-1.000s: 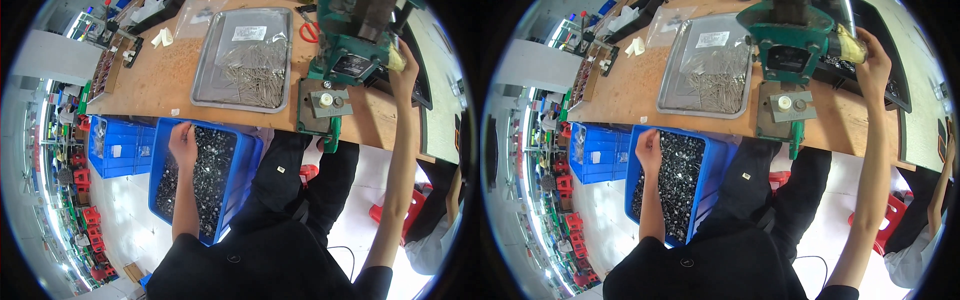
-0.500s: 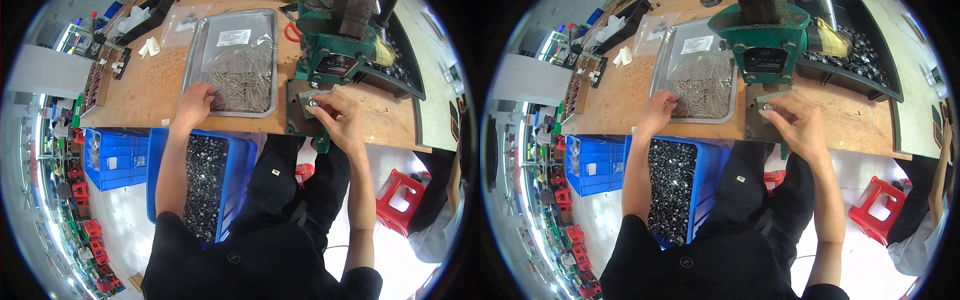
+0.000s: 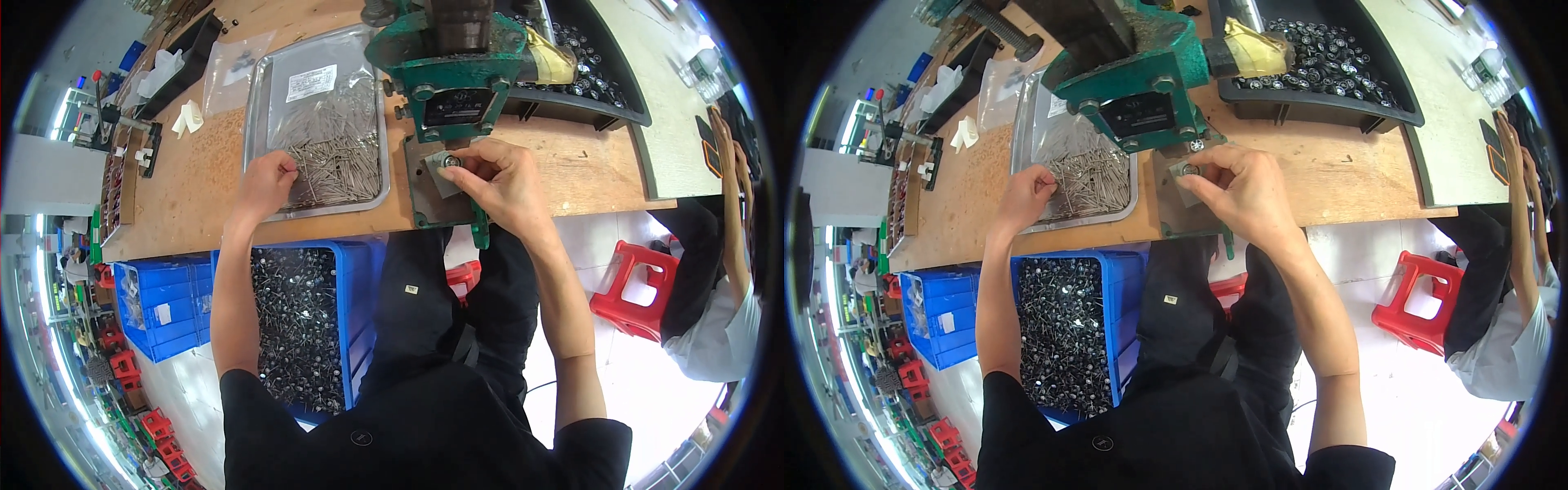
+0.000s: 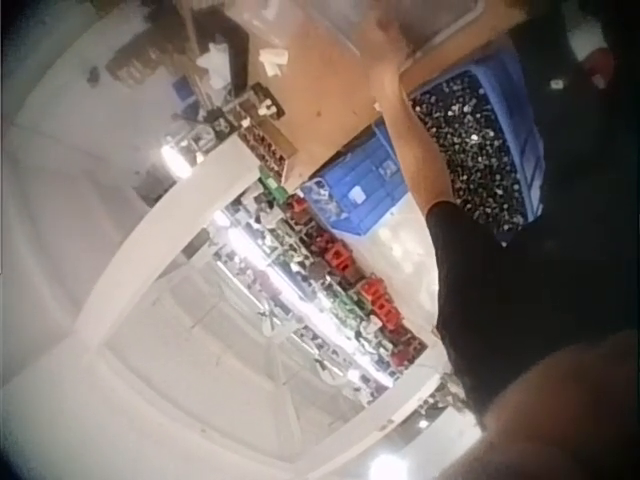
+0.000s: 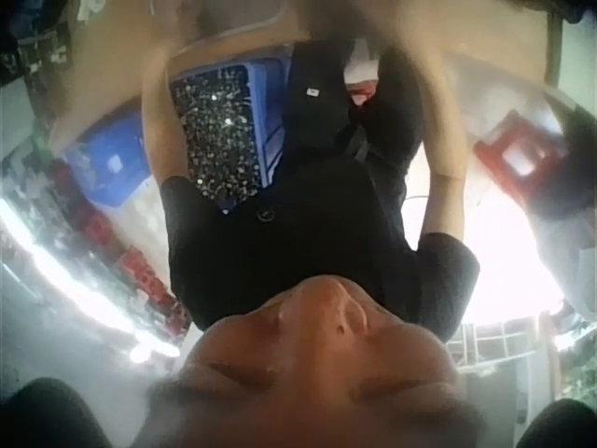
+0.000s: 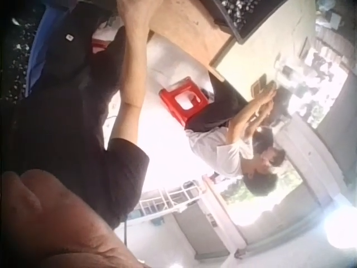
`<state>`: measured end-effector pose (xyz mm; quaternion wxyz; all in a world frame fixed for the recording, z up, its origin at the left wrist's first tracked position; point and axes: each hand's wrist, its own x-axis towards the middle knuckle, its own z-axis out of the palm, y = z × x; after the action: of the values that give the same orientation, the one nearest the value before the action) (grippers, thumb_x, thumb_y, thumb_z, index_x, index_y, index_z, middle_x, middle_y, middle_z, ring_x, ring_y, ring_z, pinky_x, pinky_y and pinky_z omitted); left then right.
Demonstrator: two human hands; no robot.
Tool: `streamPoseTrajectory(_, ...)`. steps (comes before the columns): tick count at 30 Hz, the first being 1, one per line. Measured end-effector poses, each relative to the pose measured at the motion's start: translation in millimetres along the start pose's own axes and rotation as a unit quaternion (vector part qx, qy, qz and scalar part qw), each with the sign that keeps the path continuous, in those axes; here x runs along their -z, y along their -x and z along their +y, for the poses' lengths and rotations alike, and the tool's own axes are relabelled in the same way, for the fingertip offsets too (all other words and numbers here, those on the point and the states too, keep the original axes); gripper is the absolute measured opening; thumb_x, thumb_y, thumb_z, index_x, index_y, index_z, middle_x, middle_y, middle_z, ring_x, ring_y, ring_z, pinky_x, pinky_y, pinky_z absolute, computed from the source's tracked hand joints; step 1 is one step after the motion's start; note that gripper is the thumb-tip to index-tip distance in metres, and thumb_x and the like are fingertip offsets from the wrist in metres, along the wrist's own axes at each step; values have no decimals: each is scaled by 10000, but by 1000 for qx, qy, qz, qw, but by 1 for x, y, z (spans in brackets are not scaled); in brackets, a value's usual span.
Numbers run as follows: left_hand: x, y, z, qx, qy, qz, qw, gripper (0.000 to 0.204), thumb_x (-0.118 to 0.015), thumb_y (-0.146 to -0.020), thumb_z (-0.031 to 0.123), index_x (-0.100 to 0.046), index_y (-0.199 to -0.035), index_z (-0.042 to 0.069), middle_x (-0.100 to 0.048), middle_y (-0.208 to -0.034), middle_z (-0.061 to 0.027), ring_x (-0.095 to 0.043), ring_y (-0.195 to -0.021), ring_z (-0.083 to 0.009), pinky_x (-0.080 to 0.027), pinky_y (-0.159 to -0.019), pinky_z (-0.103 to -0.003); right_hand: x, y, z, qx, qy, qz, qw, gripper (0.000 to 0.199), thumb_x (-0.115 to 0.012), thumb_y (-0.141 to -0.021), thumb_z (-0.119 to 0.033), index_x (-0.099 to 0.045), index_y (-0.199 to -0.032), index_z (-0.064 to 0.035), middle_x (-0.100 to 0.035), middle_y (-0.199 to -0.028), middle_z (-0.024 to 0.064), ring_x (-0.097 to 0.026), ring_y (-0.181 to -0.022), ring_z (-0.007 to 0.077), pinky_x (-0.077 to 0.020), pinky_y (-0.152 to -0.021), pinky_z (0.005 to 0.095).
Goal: The person assembles metal parts by placing small components onto a manual press machine, inserting pins from a tray, pressing the lever down, and dropping the assembled pieces into a blue container.
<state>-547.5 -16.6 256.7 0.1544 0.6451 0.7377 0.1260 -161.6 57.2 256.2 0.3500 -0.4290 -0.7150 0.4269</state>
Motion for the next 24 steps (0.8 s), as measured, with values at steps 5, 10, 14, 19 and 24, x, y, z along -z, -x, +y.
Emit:
streamPoseTrajectory(5,5,5,-1,83,98,36,991,98,-704,-912,16,-705,-1010,12,-732,-944,-87,-679,-813,-137,-519,-730,-273,2,1,-6,37,4,4,999,243,-857,-824,-103,-781,-1026,9,-674,-826,30,-553,-627,65,-457,-569,245)
streamPoseTrajectory(10,-17,10,101,-19,419,164,893,133,-728,-916,-8,-718,-1047,12,-729,-971,-18,-662,-873,-86,-525,-780,-239,2,4,-12,50,85,31,995,245,-861,-801,-107,-786,-1006,4,-663,-834,45,-545,-593,100,-448,-557,263)
streamPoseTrajectory(14,-65,-6,168,-162,567,108,800,171,-710,-943,-40,-712,-1111,-13,-737,-1026,-41,-663,-929,-89,-536,-847,-239,-4,6,-10,15,48,42,998,241,-872,-791,-106,-788,-987,6,-664,-818,45,-542,-593,91,-441,-551,265)
streamPoseTrajectory(19,-80,-13,184,-161,633,52,755,208,-701,-956,-37,-710,-1162,-20,-742,-1084,-72,-686,-972,-128,-560,-880,-278,-7,4,-3,16,15,37,999,258,-891,-775,-97,-792,-998,-14,-653,-778,40,-535,-592,77,-437,-541,265)
streamPoseTrajectory(24,-88,-15,185,-140,614,47,775,206,-712,-943,-40,-716,-1148,-18,-743,-1078,-83,-698,-958,-143,-577,-870,-293,-2,3,-5,11,34,38,999,252,-875,-779,-171,-801,-990,-54,-682,-797,57,-610,-621,149,-472,-573,320)
